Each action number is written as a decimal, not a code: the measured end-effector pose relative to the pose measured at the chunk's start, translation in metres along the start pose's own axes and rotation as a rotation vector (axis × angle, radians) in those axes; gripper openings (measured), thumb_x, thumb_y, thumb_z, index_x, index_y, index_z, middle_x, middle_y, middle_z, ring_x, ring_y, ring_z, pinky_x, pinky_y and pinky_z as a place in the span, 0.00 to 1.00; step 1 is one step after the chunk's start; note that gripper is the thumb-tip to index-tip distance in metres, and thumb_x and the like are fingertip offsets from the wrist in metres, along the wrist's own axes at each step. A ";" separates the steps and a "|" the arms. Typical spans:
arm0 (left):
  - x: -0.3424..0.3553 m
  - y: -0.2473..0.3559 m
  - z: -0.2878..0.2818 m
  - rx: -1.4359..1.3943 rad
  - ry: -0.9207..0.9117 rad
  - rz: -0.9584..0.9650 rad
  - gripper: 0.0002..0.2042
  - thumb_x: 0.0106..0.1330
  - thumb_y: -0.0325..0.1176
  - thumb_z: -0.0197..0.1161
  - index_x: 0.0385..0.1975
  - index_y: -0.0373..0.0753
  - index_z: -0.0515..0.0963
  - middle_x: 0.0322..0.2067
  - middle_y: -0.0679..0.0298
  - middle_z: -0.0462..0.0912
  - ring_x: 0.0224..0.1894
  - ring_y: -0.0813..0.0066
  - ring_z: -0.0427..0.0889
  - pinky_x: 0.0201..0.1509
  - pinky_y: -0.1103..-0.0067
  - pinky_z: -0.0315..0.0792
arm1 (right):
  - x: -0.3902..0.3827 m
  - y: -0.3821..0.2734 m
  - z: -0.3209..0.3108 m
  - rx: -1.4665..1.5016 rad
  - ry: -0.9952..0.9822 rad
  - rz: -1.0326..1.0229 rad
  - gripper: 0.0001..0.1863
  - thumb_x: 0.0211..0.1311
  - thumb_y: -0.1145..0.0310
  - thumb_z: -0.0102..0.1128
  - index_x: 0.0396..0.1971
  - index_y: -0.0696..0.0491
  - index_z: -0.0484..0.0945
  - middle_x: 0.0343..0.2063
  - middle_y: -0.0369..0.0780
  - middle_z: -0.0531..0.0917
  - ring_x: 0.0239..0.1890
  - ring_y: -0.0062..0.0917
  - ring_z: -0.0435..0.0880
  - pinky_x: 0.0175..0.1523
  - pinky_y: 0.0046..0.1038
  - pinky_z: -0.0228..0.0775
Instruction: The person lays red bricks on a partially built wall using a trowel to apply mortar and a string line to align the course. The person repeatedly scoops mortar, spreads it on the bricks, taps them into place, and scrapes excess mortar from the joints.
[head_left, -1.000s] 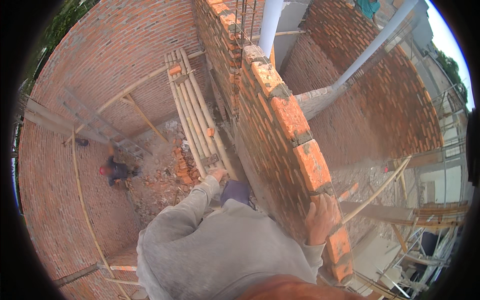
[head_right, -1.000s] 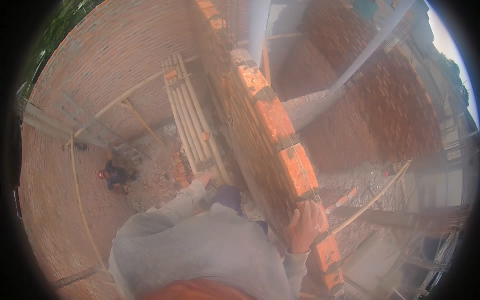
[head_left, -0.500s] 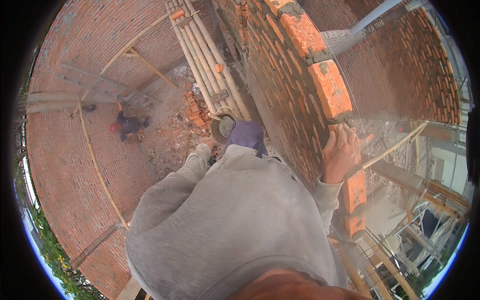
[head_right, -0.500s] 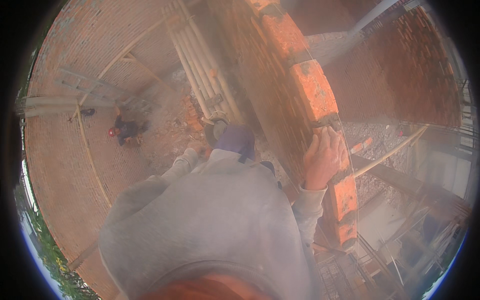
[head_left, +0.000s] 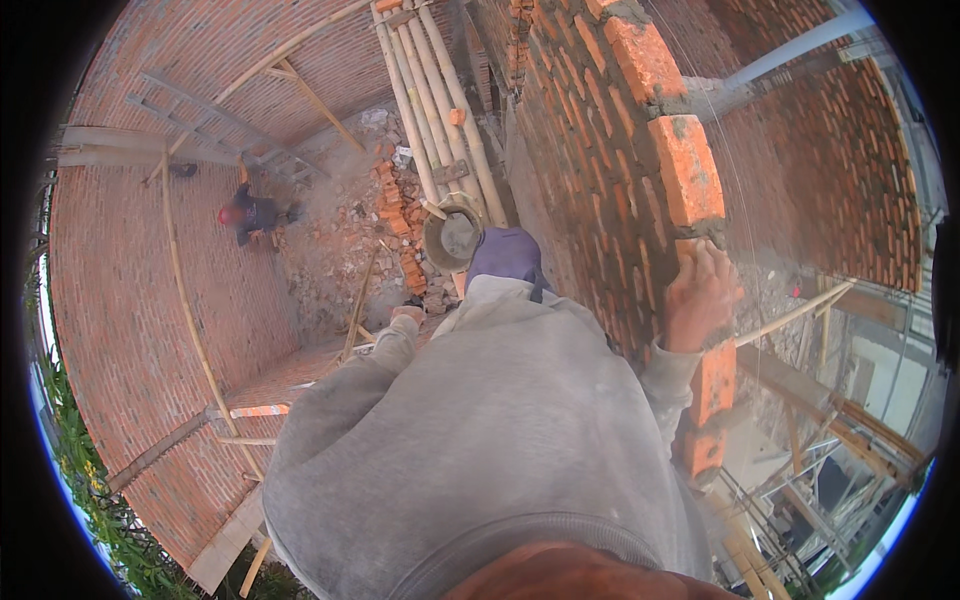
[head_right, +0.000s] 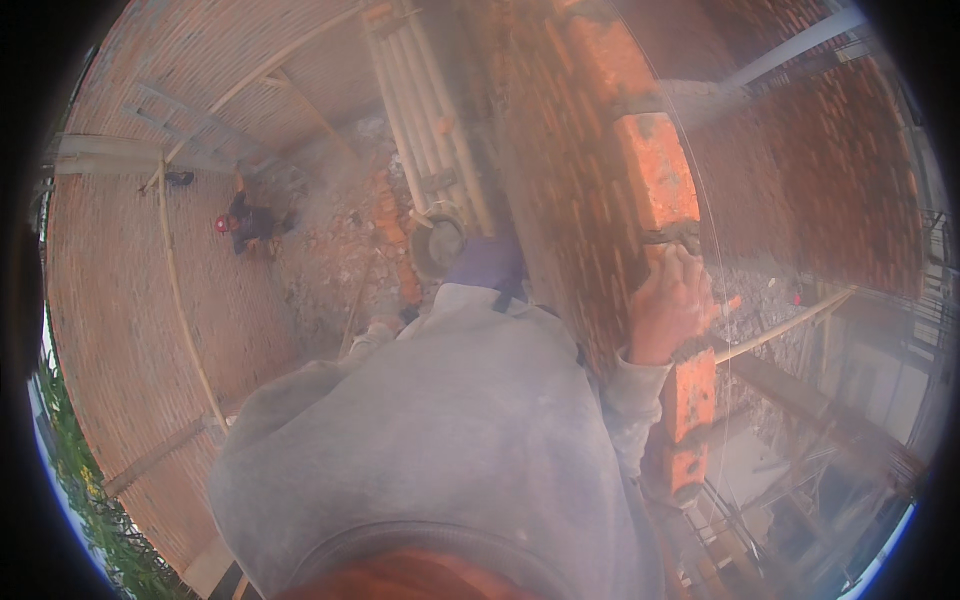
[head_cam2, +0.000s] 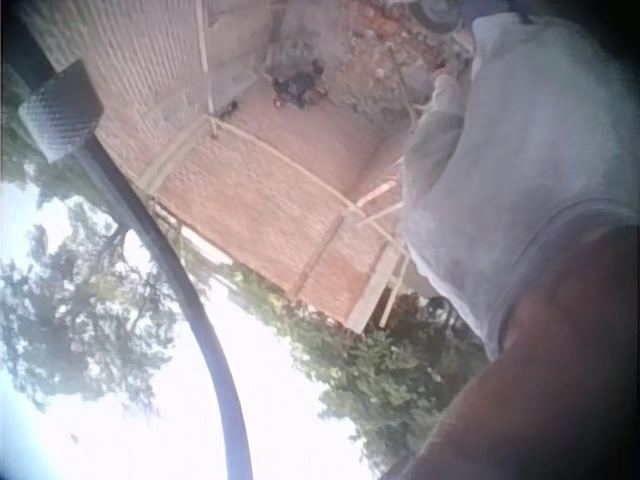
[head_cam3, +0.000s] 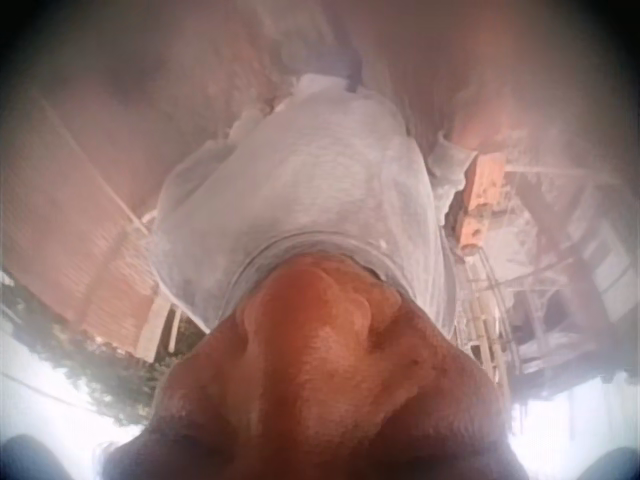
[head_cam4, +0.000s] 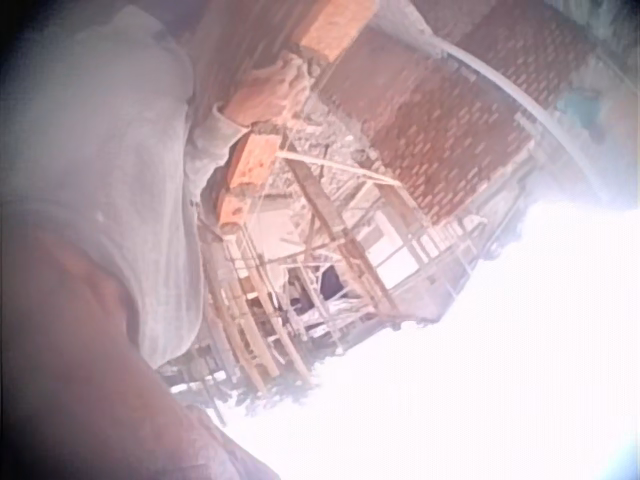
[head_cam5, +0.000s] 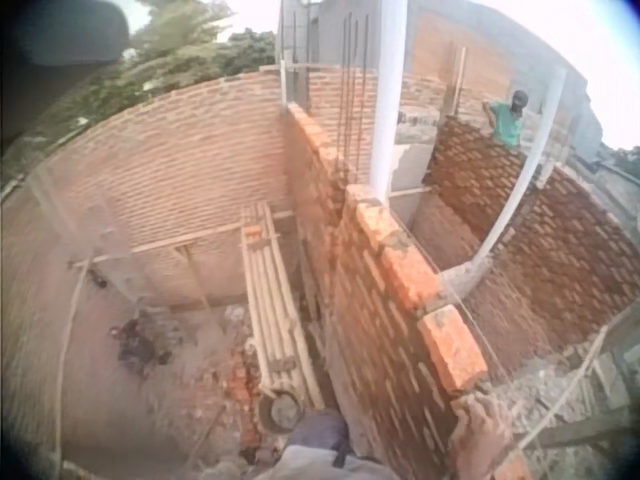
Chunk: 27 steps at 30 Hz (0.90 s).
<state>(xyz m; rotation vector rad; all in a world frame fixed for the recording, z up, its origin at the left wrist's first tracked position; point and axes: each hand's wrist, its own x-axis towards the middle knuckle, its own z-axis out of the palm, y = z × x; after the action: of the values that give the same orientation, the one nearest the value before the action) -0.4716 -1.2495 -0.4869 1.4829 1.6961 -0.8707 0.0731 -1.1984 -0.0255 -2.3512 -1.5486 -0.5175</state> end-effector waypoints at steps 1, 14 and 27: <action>-0.006 0.007 -0.004 0.031 -0.004 0.037 0.17 0.65 0.47 0.69 0.48 0.46 0.91 0.51 0.55 0.91 0.55 0.59 0.90 0.60 0.63 0.82 | -0.001 0.000 0.000 -0.008 0.002 0.009 0.10 0.68 0.69 0.63 0.45 0.50 0.88 0.48 0.34 0.87 0.54 0.37 0.85 0.61 0.39 0.74; -0.018 0.039 -0.003 0.256 0.128 0.244 0.15 0.70 0.43 0.60 0.40 0.44 0.92 0.43 0.58 0.93 0.49 0.61 0.93 0.50 0.62 0.85 | 0.000 -0.002 0.004 0.010 0.046 0.020 0.12 0.64 0.76 0.58 0.42 0.52 0.88 0.48 0.35 0.88 0.51 0.35 0.85 0.60 0.38 0.74; 0.092 0.040 -0.090 0.151 0.182 0.130 0.15 0.74 0.40 0.58 0.46 0.45 0.91 0.51 0.61 0.92 0.54 0.63 0.91 0.55 0.61 0.84 | 0.023 -0.020 -0.003 -0.059 -0.119 0.097 0.15 0.66 0.71 0.64 0.51 0.56 0.87 0.51 0.43 0.88 0.55 0.43 0.85 0.63 0.44 0.73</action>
<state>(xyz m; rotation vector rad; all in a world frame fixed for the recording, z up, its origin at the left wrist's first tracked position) -0.4473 -1.1207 -0.5201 1.8005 1.6702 -0.8312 0.0622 -1.1725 -0.0123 -2.5292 -1.4785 -0.4138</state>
